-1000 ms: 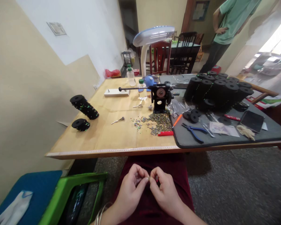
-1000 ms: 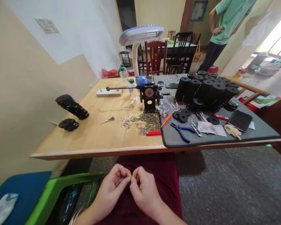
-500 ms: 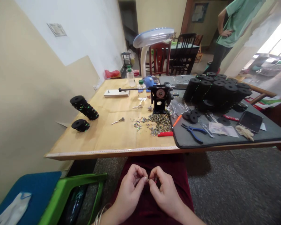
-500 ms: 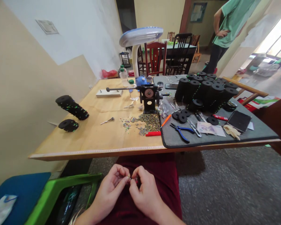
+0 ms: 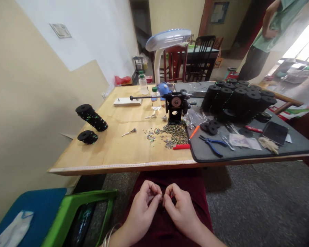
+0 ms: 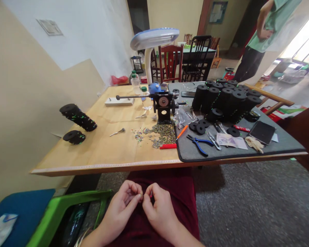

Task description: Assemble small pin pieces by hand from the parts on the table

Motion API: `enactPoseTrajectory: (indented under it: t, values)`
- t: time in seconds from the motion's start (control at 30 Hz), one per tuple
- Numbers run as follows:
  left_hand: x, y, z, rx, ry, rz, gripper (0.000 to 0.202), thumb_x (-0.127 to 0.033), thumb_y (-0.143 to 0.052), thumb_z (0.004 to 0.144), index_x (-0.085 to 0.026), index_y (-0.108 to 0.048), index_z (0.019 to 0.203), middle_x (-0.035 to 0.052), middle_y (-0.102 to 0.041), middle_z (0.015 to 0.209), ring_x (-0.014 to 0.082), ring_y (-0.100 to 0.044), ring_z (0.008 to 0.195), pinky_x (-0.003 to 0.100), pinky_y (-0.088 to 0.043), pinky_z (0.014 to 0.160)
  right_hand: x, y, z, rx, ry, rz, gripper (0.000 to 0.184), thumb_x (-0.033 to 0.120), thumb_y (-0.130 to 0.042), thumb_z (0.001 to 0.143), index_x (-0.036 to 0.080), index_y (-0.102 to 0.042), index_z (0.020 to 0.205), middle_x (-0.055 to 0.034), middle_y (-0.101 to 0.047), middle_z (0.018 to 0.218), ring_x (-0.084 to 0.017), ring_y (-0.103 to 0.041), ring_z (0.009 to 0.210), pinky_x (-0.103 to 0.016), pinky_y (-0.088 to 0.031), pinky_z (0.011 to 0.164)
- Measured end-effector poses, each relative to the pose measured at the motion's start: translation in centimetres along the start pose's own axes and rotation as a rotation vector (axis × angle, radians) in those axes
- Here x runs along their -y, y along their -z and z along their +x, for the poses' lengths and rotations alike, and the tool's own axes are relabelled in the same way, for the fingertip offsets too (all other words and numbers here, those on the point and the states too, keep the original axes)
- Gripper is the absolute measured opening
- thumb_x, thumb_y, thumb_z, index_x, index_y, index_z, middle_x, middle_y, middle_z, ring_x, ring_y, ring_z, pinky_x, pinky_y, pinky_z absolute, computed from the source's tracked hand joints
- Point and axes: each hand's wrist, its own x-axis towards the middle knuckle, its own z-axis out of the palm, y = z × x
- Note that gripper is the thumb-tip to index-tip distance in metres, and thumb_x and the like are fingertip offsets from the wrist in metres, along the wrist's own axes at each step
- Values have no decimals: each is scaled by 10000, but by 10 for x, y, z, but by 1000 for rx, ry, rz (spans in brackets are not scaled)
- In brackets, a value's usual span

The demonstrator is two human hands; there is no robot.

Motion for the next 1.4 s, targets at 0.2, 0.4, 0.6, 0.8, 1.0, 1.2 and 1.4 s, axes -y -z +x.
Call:
enactPoseTrajectory:
  t: [0.2, 0.4, 0.6, 0.8, 1.0, 1.2, 1.4]
  values:
    - [1, 0, 0, 32, 9, 22, 49, -221, -537, 889, -209, -498, 862, 4, -557, 838, 155, -577, 794, 274, -489, 761, -1, -1, 0, -13, 33, -23, 147, 213, -464, 858, 206, -484, 713, 11, -564, 623, -126, -518, 547, -220, -375, 519]
    - [-2, -1, 0, 22, 32, 18, 54, -239, -562, 874, -205, -521, 865, 12, -578, 830, 160, -589, 782, 268, -498, 732, 0, 1, -1, 8, 41, 23, 149, 221, -469, 890, 202, -514, 750, 1, -601, 660, -132, -555, 586, -221, -406, 550]
    - [-5, 1, 2, -61, 30, 11, 86, -239, -598, 847, -202, -525, 821, 2, -586, 780, 158, -593, 742, 261, -503, 700, 2, 8, 1, 19, 25, 19, 76, 185, -505, 859, 198, -533, 789, -23, -633, 738, -156, -590, 667, -242, -443, 614]
    - [-4, 2, 4, -72, -5, 13, 76, -209, -590, 847, -204, -515, 831, -7, -584, 774, 149, -596, 714, 261, -507, 682, 1, 6, 1, -8, 61, -32, 131, 143, -505, 828, 199, -539, 715, -18, -625, 702, -164, -587, 676, -244, -433, 621]
    - [-7, 3, 3, 4, -6, 64, 31, -200, -582, 848, -201, -552, 857, 13, -618, 809, 168, -617, 766, 271, -511, 707, -2, 4, -1, -13, 81, -49, 147, 172, -502, 856, 192, -546, 717, -21, -624, 700, -155, -574, 654, -246, -423, 611]
    - [-10, 1, 9, 2, -3, -12, 175, -234, -624, 826, -206, -580, 993, 63, -690, 919, 210, -662, 863, 329, -542, 779, -1, 6, 3, -17, -34, 186, 217, 324, -529, 892, 188, -561, 726, -27, -643, 691, -162, -592, 644, -251, -457, 599]
    - [-11, 1, 20, -41, 94, -177, 222, -264, -723, 736, -172, -629, 914, 59, -697, 864, 205, -663, 830, 308, -544, 735, 0, 6, 10, -45, -131, 476, 341, 501, -616, 821, 176, -558, 737, -34, -648, 682, -164, -596, 608, -264, -468, 575]
